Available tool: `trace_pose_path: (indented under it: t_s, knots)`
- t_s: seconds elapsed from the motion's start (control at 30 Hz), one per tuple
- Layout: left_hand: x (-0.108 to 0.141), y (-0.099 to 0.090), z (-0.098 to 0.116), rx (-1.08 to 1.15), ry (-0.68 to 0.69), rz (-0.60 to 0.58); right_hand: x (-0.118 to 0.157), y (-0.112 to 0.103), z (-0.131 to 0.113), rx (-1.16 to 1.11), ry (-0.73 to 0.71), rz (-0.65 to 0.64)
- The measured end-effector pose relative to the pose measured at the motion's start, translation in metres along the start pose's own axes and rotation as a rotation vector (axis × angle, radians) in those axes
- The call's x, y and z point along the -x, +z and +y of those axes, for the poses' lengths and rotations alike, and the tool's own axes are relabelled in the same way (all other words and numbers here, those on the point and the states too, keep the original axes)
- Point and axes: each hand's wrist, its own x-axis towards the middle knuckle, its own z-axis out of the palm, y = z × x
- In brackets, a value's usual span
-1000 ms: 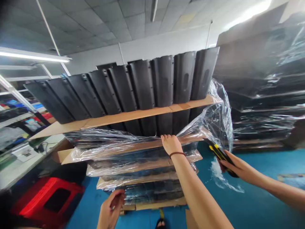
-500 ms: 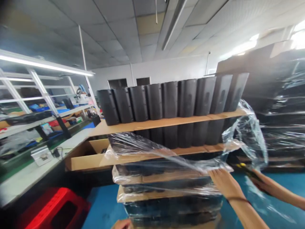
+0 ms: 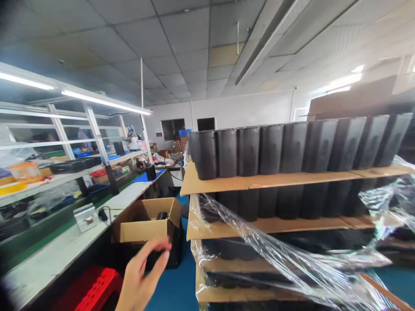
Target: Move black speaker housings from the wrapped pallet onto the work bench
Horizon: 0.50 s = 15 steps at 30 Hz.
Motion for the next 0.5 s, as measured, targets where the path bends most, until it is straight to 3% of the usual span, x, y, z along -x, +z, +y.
trace_pose_path:
  t_s: [0.07,0.1,0.17,0.27,0.37,0.43,0.5]
  knots:
    - [-0.081,0.006,0.017,0.109,-0.015,-0.012,-0.046,-0.003,-0.02,0.024,-0.069,0.095]
    - [-0.125,0.015,0.026,0.134,0.004,-0.031,-0.079,-0.007,-0.029,0.058,-0.145,0.202]
    - [-0.21,0.041,0.041,0.15,0.013,-0.062,-0.158,-0.017,-0.046,0.251,-0.258,0.435]
    - [-0.31,0.086,0.051,0.085,0.006,-0.103,-0.28,-0.022,-0.066,0.367,-0.358,0.579]
    - [-0.357,0.12,0.044,0.01,0.05,-0.126,-0.359,-0.018,-0.073,0.619,-0.377,0.576]
    - [-0.361,0.132,0.037,-0.02,0.158,-0.1,-0.38,-0.016,-0.066,0.895,-0.333,0.52]
    - [-0.351,0.136,0.034,-0.044,0.31,-0.031,-0.384,-0.017,-0.053,1.091,-0.249,0.504]
